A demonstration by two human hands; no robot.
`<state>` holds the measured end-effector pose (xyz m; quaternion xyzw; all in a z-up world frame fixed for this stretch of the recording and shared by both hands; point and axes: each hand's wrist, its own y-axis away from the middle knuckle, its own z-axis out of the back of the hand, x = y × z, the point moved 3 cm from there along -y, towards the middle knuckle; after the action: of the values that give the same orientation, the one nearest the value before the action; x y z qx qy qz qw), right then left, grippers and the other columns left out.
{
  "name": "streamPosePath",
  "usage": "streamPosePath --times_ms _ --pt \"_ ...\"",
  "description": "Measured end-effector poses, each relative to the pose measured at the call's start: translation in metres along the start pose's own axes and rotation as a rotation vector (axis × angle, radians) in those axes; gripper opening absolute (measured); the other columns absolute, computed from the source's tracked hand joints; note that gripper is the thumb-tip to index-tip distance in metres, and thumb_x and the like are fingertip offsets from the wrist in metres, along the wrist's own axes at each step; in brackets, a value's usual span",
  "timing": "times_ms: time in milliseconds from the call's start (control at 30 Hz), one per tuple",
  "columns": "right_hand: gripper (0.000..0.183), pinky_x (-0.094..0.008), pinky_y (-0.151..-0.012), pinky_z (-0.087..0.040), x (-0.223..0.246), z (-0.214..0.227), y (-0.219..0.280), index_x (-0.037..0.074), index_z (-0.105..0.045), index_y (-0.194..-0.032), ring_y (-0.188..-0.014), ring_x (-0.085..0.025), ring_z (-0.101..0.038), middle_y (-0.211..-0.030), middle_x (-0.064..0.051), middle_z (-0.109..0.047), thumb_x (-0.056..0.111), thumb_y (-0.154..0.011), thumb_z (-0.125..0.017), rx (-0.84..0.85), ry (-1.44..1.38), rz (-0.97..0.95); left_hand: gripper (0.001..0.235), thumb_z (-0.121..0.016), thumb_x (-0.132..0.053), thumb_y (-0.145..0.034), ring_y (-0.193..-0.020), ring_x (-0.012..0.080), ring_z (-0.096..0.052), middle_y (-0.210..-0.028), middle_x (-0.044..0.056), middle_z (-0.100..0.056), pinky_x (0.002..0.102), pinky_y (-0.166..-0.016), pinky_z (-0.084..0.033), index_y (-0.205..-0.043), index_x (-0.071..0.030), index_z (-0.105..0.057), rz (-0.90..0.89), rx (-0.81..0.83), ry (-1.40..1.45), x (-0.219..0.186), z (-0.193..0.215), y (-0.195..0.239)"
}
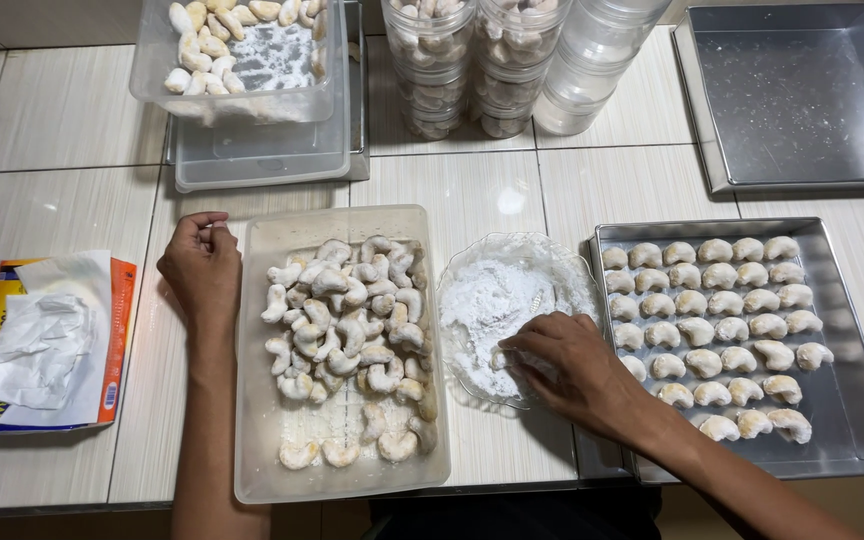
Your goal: Coating crescent-shaped cookies with powdered sugar and arranging them on a metal tray
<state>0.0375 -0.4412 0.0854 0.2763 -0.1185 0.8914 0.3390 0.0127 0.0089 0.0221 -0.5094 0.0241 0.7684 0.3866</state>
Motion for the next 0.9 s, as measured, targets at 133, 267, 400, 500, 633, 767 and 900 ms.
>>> streamPosePath --times_ms 133,267,400,500,633,767,900 --pt "0.021 -0.038 -0.084 -0.046 0.005 -0.003 -0.001 0.025 -0.076 -0.106 -0.095 -0.019 -0.069 -0.096 0.004 -0.075 0.023 -0.085 -0.076 -0.007 0.030 0.010 0.015 -0.061 -0.008 -0.097 -0.059 0.0177 -0.064 -0.070 0.007 -0.067 0.036 -0.061 -0.051 -0.102 -0.010 -0.075 0.002 -0.009 -0.026 0.001 0.000 -0.001" --pt "0.020 -0.037 -0.083 -0.049 0.007 -0.006 -0.003 0.024 -0.075 -0.106 -0.093 -0.020 -0.070 -0.094 0.002 -0.074 0.023 -0.086 -0.075 -0.022 0.094 -0.010 0.015 -0.060 -0.010 -0.097 -0.060 0.0195 -0.065 -0.070 0.008 -0.067 0.037 -0.062 -0.052 -0.101 -0.010 -0.075 0.019 -0.014 -0.017 0.004 0.001 -0.001" --pt "0.022 -0.040 -0.087 -0.049 0.002 -0.008 0.001 0.024 -0.074 -0.105 -0.095 -0.021 -0.069 -0.097 0.003 -0.074 0.023 -0.083 -0.077 -0.047 0.107 -0.024 0.015 -0.061 -0.009 -0.097 -0.061 0.0217 -0.065 -0.070 0.009 -0.068 0.039 -0.061 -0.052 -0.101 -0.009 -0.075 0.001 -0.016 -0.027 0.001 -0.001 -0.002" --pt "0.025 -0.038 -0.086 -0.050 0.010 0.007 0.000 0.022 -0.071 -0.113 -0.095 -0.022 -0.070 -0.095 0.000 -0.073 0.020 -0.088 -0.074 -0.156 0.061 -0.029 0.015 -0.061 -0.011 -0.098 -0.062 0.0178 -0.066 -0.071 0.005 -0.068 0.036 -0.062 -0.052 -0.102 -0.013 -0.075 0.012 -0.010 -0.041 0.003 0.000 -0.002" --pt "0.022 -0.039 -0.090 -0.047 -0.004 0.000 0.006 0.025 -0.070 -0.111 -0.098 -0.020 -0.068 -0.097 0.003 -0.071 0.021 -0.090 -0.070 -0.145 0.150 -0.009 0.015 -0.062 -0.009 -0.097 -0.061 0.0193 -0.066 -0.071 0.008 -0.068 0.036 -0.061 -0.053 -0.103 -0.010 -0.075 -0.023 -0.003 -0.033 0.007 -0.001 -0.001" --pt "0.028 -0.038 -0.091 -0.047 0.000 0.007 0.009 0.024 -0.069 -0.121 -0.096 -0.019 -0.070 -0.096 0.002 -0.071 0.023 -0.093 -0.069 -0.210 0.128 -0.027 0.015 -0.062 -0.009 -0.098 -0.064 0.0209 -0.067 -0.073 0.007 -0.068 0.038 -0.065 -0.053 -0.104 -0.011 -0.076 -0.029 -0.005 -0.061 0.012 -0.002 -0.002" --pt "0.023 -0.038 -0.089 -0.047 0.004 0.017 0.014 0.023 -0.072 -0.114 -0.095 -0.019 -0.070 -0.095 0.003 -0.072 0.020 -0.092 -0.070 -0.249 0.067 -0.017 0.015 -0.063 -0.020 -0.100 -0.078 0.0201 -0.072 -0.078 -0.003 -0.070 0.037 -0.075 -0.053 -0.106 -0.025 -0.076 -0.009 -0.004 -0.199 0.018 -0.002 0.000"
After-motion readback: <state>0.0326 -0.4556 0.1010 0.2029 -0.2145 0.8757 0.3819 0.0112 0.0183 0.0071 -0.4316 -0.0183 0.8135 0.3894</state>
